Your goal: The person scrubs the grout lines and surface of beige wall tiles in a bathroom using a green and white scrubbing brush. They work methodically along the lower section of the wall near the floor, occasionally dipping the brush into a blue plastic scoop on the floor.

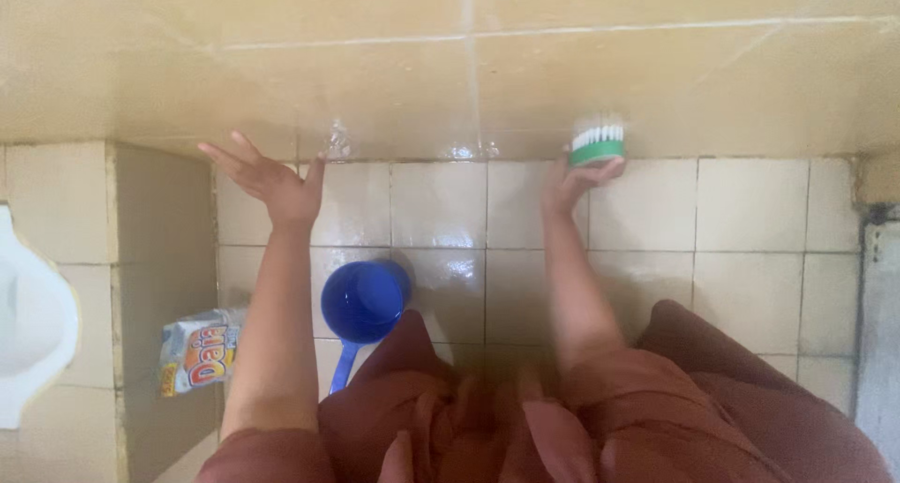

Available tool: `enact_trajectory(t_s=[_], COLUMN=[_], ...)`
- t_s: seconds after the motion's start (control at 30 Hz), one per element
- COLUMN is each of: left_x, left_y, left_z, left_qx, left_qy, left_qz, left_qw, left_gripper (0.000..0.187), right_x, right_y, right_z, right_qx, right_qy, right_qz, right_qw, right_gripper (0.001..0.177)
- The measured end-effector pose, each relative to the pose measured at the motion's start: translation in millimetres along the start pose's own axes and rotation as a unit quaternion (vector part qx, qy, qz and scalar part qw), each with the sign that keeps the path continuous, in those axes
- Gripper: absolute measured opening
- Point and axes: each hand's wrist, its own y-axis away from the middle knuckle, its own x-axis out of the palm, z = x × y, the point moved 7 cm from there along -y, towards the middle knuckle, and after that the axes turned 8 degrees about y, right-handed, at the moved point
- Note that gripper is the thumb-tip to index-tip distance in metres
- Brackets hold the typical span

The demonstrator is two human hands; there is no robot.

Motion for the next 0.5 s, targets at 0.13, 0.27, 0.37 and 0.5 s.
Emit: enact_trajectory(t_s=[0.13, 0.27, 0.37, 0.5], left_x=[10.9, 20.7, 24.7, 22.5], left_y=[-9.6, -16.5, -16.8, -17.3], left_z=[-51.6, -95.8, -118.2, -129.0], left_qx=[0.092, 0.148, 0.182, 0.204], left_qy=[0.060, 0.050, 0.035, 0.009], left_qz=[-0.030, -0.012, 0.012, 0.025], left_qw=[0.994, 0.988, 0.983, 0.979], left_gripper=[0.123, 0.122, 0.121, 0.119], right_x=[38.2, 74.3, 77.7, 66.3], right_y=[46.9, 84.5, 74.6, 44.2], right_z=[25.7, 31.1, 4.9, -58.4], right_qx=[0.069, 0.206, 0.324, 0.500], right_qy=[-0.173, -0.335, -0.416, -0.413], right_qz=[-0.029, -0.032, -0.041, -0.013], right_qw=[0.982, 0.919, 0.849, 0.761], right_gripper=[0.108, 0.111, 0.106, 0.092])
